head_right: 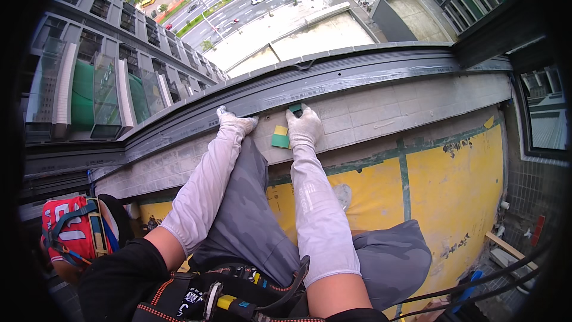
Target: Leveling a window frame by inserting plastic shims into the gap between the frame and the sill.
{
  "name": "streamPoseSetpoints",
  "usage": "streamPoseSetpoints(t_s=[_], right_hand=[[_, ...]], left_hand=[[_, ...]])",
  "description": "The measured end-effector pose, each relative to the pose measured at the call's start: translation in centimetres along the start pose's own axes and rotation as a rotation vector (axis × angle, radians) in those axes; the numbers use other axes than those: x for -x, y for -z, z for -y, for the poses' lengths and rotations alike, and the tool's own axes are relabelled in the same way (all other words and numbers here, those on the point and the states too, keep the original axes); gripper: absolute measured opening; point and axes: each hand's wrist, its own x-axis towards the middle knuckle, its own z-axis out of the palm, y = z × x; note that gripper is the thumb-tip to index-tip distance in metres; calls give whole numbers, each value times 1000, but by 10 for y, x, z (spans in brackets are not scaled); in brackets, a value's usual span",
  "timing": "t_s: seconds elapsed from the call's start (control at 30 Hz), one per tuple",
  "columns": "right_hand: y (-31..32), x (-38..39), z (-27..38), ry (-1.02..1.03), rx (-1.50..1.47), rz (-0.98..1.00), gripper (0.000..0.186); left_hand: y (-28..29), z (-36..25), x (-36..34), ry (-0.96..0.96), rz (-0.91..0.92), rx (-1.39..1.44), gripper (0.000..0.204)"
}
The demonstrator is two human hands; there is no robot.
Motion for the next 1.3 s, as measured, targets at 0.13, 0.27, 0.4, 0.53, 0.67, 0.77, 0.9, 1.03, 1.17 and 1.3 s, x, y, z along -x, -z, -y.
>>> streamPoseSetpoints(t_s=[0.13,0.27,0.4,0.53,0.67,0.77,0.9,1.03,1.17,1.3], right_hand=[[-4,-4,4,81,139,-96,53],[-6,3,15,24,173,-109,56],[-7,4,23,-24,184,-92,58],[-8,2,20,4,231,-135,58],[-4,10,23,-37,205,-74,57],[-5,10,21,-72,176,-125,58],[-8,9,23,-52,203,-60,57],[-9,-9,19,-65,261,-52,60],[8,-17,38,-49,187,-90,65],[12,0,49,13,156,56,72]], left_hand=[[-2,1,3,20,-23,-2,72],[-1,-4,3,19,6,19,73],[-5,-3,6,27,-36,28,72],[-8,1,12,36,-50,24,71],[0,-2,12,40,-70,44,71],[1,0,11,24,-41,13,71],[7,-7,1,42,-52,12,71],[-9,2,-6,57,-42,0,68],[-32,2,-5,0,-26,-38,65],[3,-19,-13,-26,150,17,75]])
